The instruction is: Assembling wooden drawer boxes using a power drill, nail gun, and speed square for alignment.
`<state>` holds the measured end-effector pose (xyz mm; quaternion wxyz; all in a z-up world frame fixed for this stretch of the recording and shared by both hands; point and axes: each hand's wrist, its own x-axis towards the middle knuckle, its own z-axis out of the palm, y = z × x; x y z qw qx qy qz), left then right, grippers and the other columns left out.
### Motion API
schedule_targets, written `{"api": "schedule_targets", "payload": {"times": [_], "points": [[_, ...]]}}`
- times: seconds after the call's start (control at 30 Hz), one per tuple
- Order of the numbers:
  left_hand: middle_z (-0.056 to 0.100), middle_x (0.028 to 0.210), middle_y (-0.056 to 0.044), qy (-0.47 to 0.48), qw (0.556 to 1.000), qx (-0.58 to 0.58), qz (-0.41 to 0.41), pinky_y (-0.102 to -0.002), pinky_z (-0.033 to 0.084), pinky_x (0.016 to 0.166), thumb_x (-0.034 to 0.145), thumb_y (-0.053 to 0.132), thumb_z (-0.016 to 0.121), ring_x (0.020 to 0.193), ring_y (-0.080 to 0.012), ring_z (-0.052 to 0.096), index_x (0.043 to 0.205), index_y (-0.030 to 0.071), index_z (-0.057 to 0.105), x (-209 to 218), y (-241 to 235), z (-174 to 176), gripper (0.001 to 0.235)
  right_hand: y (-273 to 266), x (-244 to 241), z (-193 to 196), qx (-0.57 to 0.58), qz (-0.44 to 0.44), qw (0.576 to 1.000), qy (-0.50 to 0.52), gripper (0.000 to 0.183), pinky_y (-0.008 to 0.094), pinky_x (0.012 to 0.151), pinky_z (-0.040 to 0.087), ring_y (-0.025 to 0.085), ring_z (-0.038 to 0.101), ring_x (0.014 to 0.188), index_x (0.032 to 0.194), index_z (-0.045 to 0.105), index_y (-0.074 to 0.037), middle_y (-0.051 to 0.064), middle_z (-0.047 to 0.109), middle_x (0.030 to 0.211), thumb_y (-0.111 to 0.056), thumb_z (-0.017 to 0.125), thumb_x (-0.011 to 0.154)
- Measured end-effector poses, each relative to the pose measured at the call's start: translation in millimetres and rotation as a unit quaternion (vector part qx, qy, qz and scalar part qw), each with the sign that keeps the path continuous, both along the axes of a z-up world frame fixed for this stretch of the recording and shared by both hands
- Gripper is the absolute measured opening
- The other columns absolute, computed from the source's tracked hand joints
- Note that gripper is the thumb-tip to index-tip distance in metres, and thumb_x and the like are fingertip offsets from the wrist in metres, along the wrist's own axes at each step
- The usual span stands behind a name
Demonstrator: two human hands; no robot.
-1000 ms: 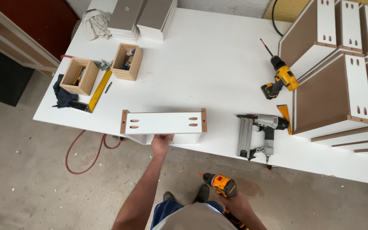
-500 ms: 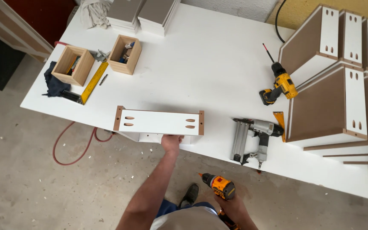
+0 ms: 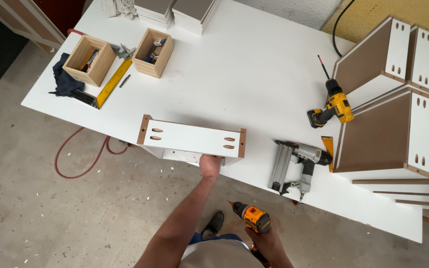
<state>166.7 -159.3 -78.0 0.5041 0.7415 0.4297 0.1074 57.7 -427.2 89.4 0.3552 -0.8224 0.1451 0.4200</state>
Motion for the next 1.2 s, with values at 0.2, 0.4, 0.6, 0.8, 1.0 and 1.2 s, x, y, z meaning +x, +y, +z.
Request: {"api": "schedule_targets", "payload": {"times": [0.2, 0.4, 0.6, 0.8, 1.0, 1.2], "points": [[0.072, 0.07, -0.004, 0.011, 0.983, 0.181, 0.0, -0.038, 0.056, 0.046, 0.087, 0.021, 0.077, 0.061, -0.0225, 0.069, 0.073, 0.011, 0.072, 0.5, 0.4, -39.4, 0.018, 2.7, -0.9, 6.0, -0.025, 0.03, 0.999, -0.002, 0.02, 0.034, 0.062, 0.051, 0.018, 0.06, 0.061, 0.093, 0.072, -0.01, 0.008, 0.068, 0.068, -0.028, 0.073, 0.085], [0.076, 0.074, -0.003, -0.121, 0.858, 0.451, -0.215, -0.042, 0.059, 0.073, 0.082, 0.013, 0.078, 0.072, -0.0265, 0.07, 0.083, 0.021, 0.083, -26.2, 28.4, -2.9, 0.009, -1.9, 0.4, 2.7, -0.024, -0.002, 1.0, -0.004, 0.021, 0.034, 0.061, 0.052, 0.018, 0.06, 0.059, 0.087, 0.072, -0.009, 0.008, 0.068, 0.066, -0.029, 0.076, 0.084], [0.055, 0.147, -0.014, 0.084, 0.837, 0.305, -0.447, -0.056, 0.026, 0.121, 0.101, 0.065, 0.032, 0.138, -0.0331, 0.048, 0.15, 0.013, 0.047, -59.7, 60.2, 40.3, 0.073, -11.1, 2.1, -8.5, 0.011, 0.006, 1.0, -0.023, 0.017, 0.034, 0.064, 0.049, 0.017, 0.056, 0.064, 0.087, 0.07, -0.009, 0.006, 0.066, 0.069, -0.024, 0.078, 0.085], [0.041, 0.158, -0.009, 0.14, 0.776, 0.342, -0.511, -0.048, 0.019, 0.124, 0.103, 0.022, 0.044, 0.145, -0.0284, 0.036, 0.161, 0.023, 0.029, -67.3, 83.3, 36.7, 0.059, -9.5, 1.3, -2.4, -0.012, 0.042, 0.999, 0.004, 0.02, 0.032, 0.063, 0.049, 0.016, 0.059, 0.061, 0.087, 0.069, -0.01, 0.006, 0.068, 0.067, -0.029, 0.075, 0.087], [0.052, 0.149, -0.005, 0.021, 0.747, 0.463, -0.477, -0.044, 0.035, 0.112, 0.079, 0.001, 0.064, 0.135, -0.0284, 0.047, 0.149, 0.019, 0.049, -87.3, 86.9, -31.4, 0.074, -3.3, 0.2, -16.6, -0.112, 0.118, 0.986, 0.031, 0.041, 0.034, 0.07, 0.05, 0.019, 0.067, 0.076, 0.104, 0.076, -0.018, 0.004, 0.076, 0.086, -0.052, 0.076, 0.081], [0.059, 0.139, -0.009, 0.086, 0.681, 0.436, -0.582, -0.046, 0.038, 0.099, 0.094, 0.002, 0.05, 0.117, -0.0317, 0.056, 0.161, 0.021, 0.033, -90.8, 92.2, 19.0, 0.071, 10.2, -18.5, -35.4, -0.107, 0.198, 0.974, -0.026, 0.04, 0.034, 0.077, 0.057, 0.022, 0.076, 0.091, 0.115, 0.073, -0.026, 0.003, 0.08, 0.099, -0.051, 0.073, 0.085]]}}
